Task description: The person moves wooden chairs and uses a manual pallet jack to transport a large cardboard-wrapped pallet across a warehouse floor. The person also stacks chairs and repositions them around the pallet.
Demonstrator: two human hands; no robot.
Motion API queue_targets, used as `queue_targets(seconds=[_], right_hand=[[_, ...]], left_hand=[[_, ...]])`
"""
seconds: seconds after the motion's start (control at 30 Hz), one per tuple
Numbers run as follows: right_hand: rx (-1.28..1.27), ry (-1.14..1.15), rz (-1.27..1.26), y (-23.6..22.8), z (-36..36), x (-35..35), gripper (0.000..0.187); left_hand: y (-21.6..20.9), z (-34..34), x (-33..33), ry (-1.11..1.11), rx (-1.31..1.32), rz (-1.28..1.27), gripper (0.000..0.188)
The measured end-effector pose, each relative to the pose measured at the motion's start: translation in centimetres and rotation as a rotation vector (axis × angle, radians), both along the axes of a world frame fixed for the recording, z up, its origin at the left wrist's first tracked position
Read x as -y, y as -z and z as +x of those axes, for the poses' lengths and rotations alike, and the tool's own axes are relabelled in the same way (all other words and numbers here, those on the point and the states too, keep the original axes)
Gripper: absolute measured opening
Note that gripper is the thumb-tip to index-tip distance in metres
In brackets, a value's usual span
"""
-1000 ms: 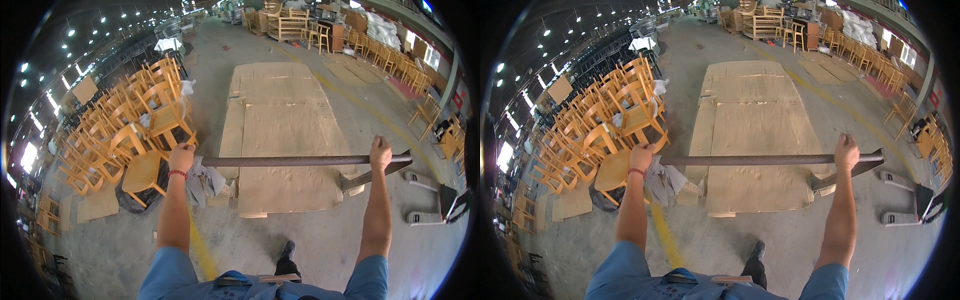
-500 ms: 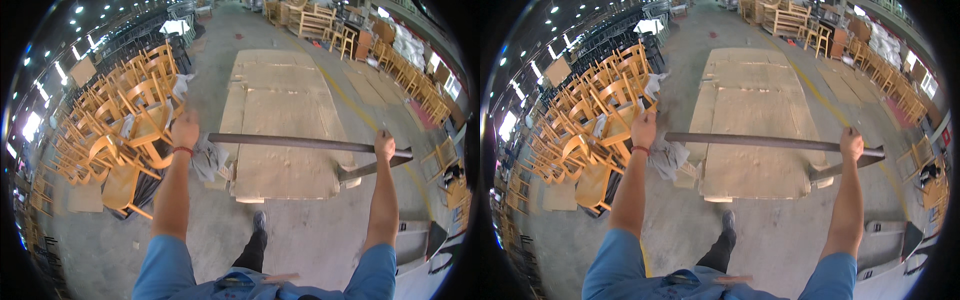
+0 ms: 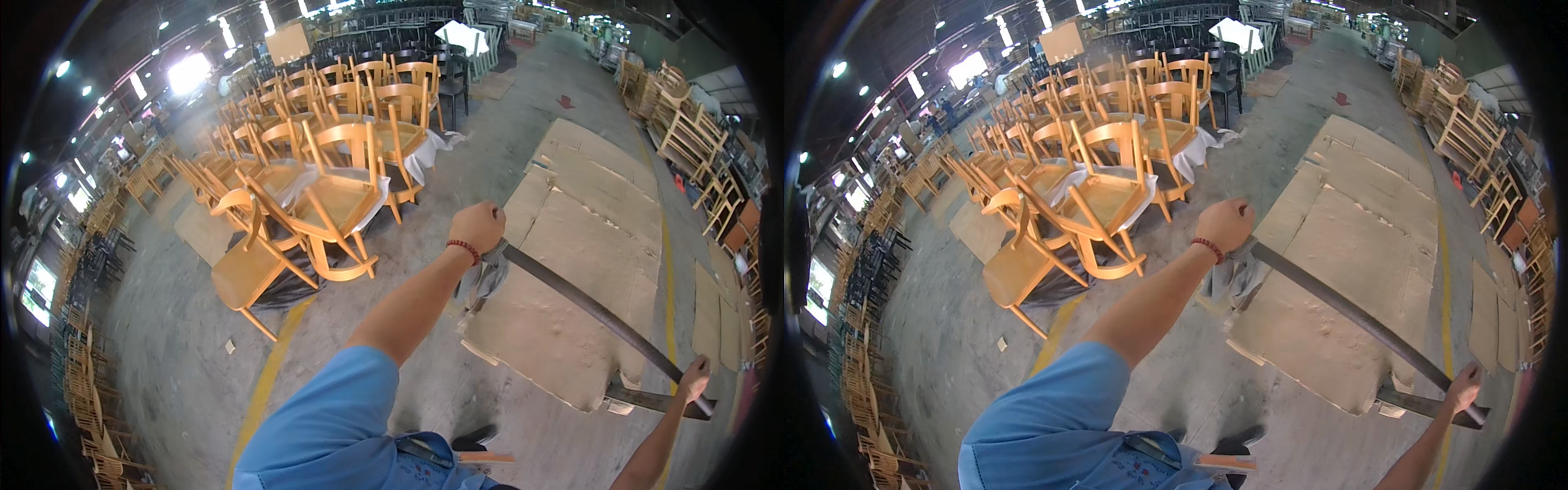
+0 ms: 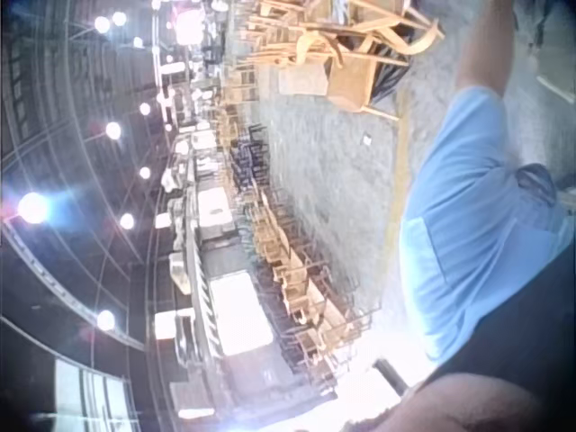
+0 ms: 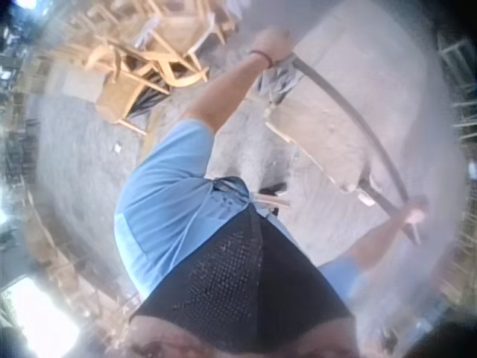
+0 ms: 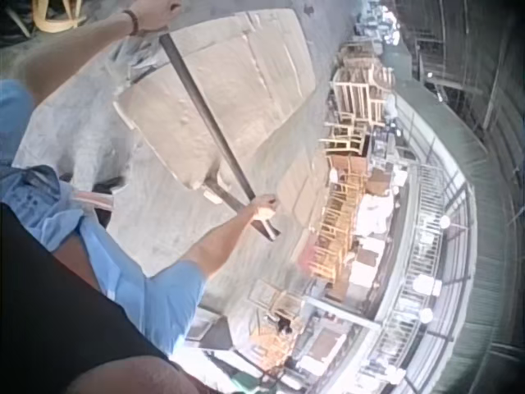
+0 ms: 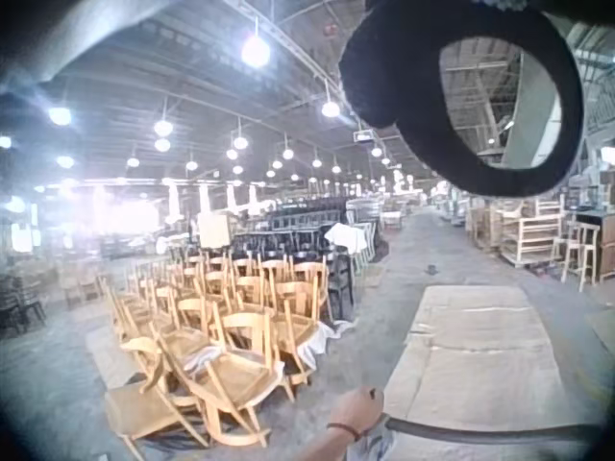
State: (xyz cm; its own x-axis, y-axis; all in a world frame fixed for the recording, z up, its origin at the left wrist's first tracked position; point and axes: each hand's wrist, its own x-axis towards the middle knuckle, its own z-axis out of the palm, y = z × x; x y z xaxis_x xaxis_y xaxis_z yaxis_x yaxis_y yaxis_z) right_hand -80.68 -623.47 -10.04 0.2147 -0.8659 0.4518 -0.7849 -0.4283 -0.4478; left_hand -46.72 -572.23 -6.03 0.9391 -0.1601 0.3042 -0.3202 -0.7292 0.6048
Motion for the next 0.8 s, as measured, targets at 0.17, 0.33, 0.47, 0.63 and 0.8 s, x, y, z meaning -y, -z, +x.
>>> queue_targets(seconds=[0.17, 0.33, 0.47, 0.63, 0.8], right_hand=[[0.02, -0.02, 0.072, -1.6, 11.7, 11.7, 0.039], [0.025, -0.08, 0.022, -1.0, 25.0, 21.9, 0.034], [-0.012, -0.086, 0.047, -1.6, 34.4, 29.9, 0.035], [0.011, -0.092, 0.011, -2.1, 47.8, 38.5, 0.035], [-0.022, -0.055, -0.025, -2.7, 60.9, 46.6, 0.036]], left_hand=[[-0.6, 10.4, 10.9, -0.031, 0.027, -0.056, 0.03], [-0.2, 21.0, 21.7, -0.103, 0.042, -0.087, 0.031], [0.2, 30.6, 29.3, -0.129, 0.062, -0.127, 0.033], [0.3, 43.3, 38.2, -0.174, 0.135, -0.115, 0.035], [0.0, 56.2, 46.5, -0.184, 0.192, -0.082, 0.043]])
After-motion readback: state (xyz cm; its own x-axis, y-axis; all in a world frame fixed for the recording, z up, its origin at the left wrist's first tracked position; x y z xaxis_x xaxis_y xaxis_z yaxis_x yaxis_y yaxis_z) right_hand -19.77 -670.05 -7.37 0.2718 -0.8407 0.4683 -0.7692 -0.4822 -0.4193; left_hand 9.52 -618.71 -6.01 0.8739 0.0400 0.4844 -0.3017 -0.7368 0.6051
